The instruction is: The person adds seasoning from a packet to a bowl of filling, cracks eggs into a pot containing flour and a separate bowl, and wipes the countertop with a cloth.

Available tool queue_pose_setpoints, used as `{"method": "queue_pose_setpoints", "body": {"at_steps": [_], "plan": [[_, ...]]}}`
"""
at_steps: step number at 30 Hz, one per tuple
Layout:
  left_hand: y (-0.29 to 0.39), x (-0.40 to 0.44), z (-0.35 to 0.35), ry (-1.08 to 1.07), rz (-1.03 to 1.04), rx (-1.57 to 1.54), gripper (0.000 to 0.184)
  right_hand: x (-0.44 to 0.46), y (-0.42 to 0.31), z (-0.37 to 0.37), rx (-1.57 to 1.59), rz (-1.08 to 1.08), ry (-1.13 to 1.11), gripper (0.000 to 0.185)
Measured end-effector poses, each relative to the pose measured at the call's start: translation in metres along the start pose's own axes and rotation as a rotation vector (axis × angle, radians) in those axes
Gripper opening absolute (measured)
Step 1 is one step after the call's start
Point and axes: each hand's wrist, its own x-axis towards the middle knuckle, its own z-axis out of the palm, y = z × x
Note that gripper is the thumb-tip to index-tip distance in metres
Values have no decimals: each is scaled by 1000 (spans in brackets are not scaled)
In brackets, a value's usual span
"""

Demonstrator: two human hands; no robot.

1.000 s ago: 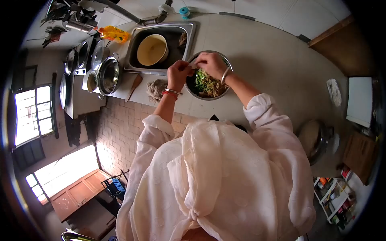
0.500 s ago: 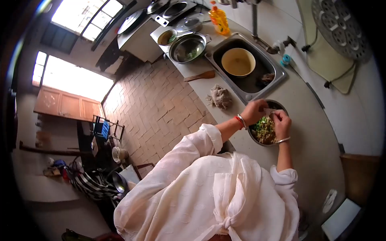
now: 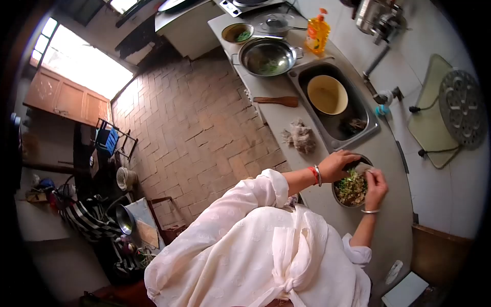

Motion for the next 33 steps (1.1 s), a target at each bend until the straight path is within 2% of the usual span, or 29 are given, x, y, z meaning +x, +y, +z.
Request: {"method": "queue_pose_setpoints", "body": {"at_steps": [1,2,3,4,5,6,7,9,10,12,13,14,16,18,19,21,23,25,28,30,31,32,33], "plan": [[-8,-5,-11,-74,-58,8,25,0,-21,7,120,85,33,6],[-15,-10,-23,-148,-115,21,28,6,7,-2,-88,127,-19,9],[-33,-14,-45,-368,-243,-180,30,17,54,-17,-288,154,-76,12],[-30,-9,-75,-510,-590,-412,24,13,84,-22,-870,-26,-96,14],[-39,-18,-94,-429,-610,-440,26,15,101,-22,-859,-127,-39,14],[-40,-28,-124,-200,-454,-310,28,21,118,-19,-616,-55,59,17],[-31,-47,-145,5,-330,-176,30,21,72,-6,-783,-10,108,19],[-45,-68,-196,172,-310,-95,34,60,46,31,-350,48,86,20],[-45,-81,-239,-42,-579,-135,31,68,37,70,-245,88,2,20],[-39,-107,-306,100,-710,-286,29,93,30,154,-25,174,-173,20],[-38,-120,-332,170,-766,-374,27,84,5,211,55,193,-336,20],[-43,-137,-350,352,-654,-283,29,66,-20,268,96,222,-430,15],[-41,-168,-393,528,-643,-315,41,23,-71,373,141,274,-699,17],[-79,-200,-422,656,-548,-335,44,-22,-121,466,187,259,-991,14],[-78,-213,-446,702,-620,-354,37,-39,-130,508,241,251,-1099,12],[-67,-244,-500,887,-633,-212,23,-74,-159,589,275,281,-1311,12],[-69,-284,-554,974,-664,-267,17,-103,-184,663,268,218,-1497,11],[-76,-319,-611,1076,-641,-228,11,-132,-215,733,291,280,-1608,9],[-85,-360,-706,1081,-788,-157,12,-159,-234,850,291,214,-1752,7],[-97,-402,-766,1054,-906,-52,16,-180,-252,927,263,337,-1766,6],[-116,-434,-783,1126,-960,118,18,-192,-266,964,231,420,-1754,6],[-103,-455,-803,1200,-1004,217,19,-205,-273,1003,193,449,-1767,6],[-96,-480,-818,1307,-1017,196,20,-221,-284,1039,167,475,-1803,7]]}}
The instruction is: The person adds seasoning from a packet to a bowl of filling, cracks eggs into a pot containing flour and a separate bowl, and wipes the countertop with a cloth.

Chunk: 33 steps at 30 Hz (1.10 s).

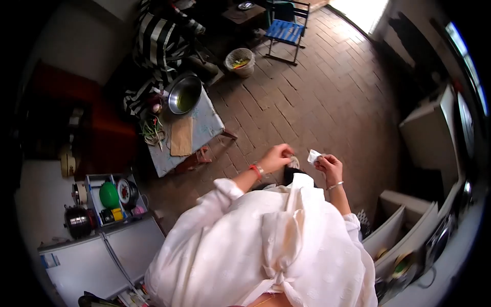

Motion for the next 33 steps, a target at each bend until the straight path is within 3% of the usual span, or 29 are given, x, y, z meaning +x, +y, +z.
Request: {"method": "queue_pose_setpoints", "body": {"at_steps": [5,8,13,16,18,20,21,24,27,29,31,33], "plan": [[-46,-18,-108,624,-291,-197,35,176,-48,74,-171,217,-252,7],[-105,-47,-134,886,-277,-360,35,278,-60,135,-294,266,-362,12],[-127,-28,-150,1123,-500,-657,23,447,-62,274,-276,317,-459,22],[-134,11,-170,1299,-557,-731,16,542,-50,345,-341,362,-393,21],[-120,40,-200,1390,-618,-749,14,607,-40,385,-455,347,-384,20],[-91,60,-225,1438,-699,-715,13,660,-30,418,-293,372,-357,17],[-76,67,-237,1440,-740,-673,14,686,-29,435,-466,377,-327,12],[-48,88,-252,1497,-832,-625,15,741,-28,484,-483,408,-254,9],[-40,102,-234,1655,-863,-686,17,802,-8,530,-615,334,-204,16],[-35,119,-212,1727,-920,-757,20,849,3,561,-1448,-69,-506,28],[-22,148,-194,1766,-1003,-856,20,891,20,592,-2207,-607,-830,40],[-14,181,-172,1806,-1040,-971,21,925,42,614,-2258,-634,-907,41]]}}
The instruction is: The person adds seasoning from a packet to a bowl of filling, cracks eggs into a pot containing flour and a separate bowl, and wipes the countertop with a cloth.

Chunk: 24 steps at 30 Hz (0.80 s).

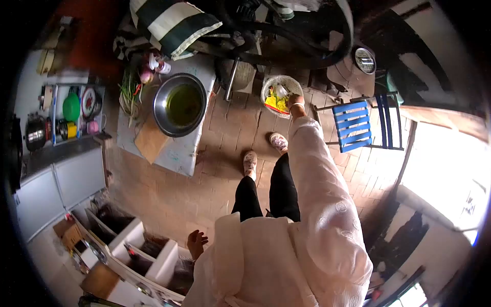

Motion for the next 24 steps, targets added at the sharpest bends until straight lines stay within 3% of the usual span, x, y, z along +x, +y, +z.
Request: {"method": "queue_pose_setpoints", "body": {"at_steps": [3,7,9,11,14,15,16,19,24], "plan": [[-33,-33,36,-9,-108,-77,25,7,-3,-11,-86,-159,68,37],[-18,-66,77,-50,8,-54,26,33,16,37,316,-127,37,30],[-14,-71,83,-48,72,-90,26,51,35,91,600,58,-67,30],[-21,-71,89,-23,93,-123,26,14,18,39,293,-146,-47,29],[-50,-75,75,77,230,-152,28,-21,-34,7,196,-364,-113,28],[-53,-79,71,168,151,-45,27,-26,-52,3,174,-426,-150,28],[-52,-83,69,266,213,-40,26,-29,-75,0,152,-472,-198,27],[-62,-96,37,426,187,-145,28,-46,-137,9,26,-553,-357,26],[-152,-113,-43,509,64,-412,28,-147,-301,33,-85,-720,-625,25]]}}
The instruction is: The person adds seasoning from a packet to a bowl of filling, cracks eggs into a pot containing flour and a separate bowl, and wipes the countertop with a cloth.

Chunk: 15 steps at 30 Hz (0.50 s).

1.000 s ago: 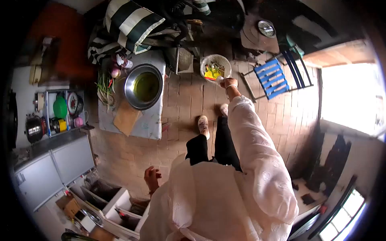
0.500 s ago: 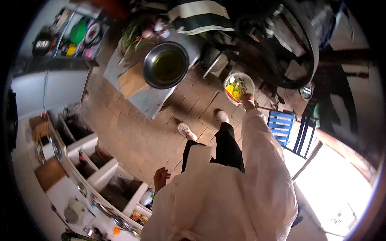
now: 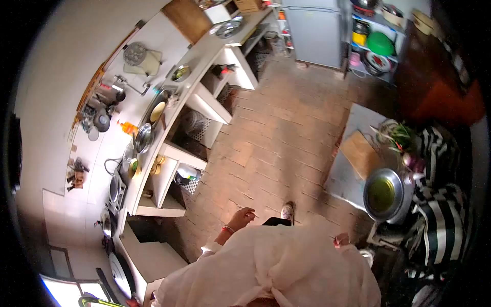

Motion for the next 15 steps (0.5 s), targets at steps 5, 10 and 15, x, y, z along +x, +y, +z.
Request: {"method": "queue_pose_setpoints", "body": {"at_steps": [5,10,15], "plan": [[-29,52,-91,154,-69,-157,27,-13,-344,13,560,-513,-372,24],[10,141,-152,148,-23,-626,28,-279,-638,-47,904,-1054,-1067,25],[101,244,-189,138,34,-839,28,-374,-812,-56,123,-1781,-2059,23]]}}
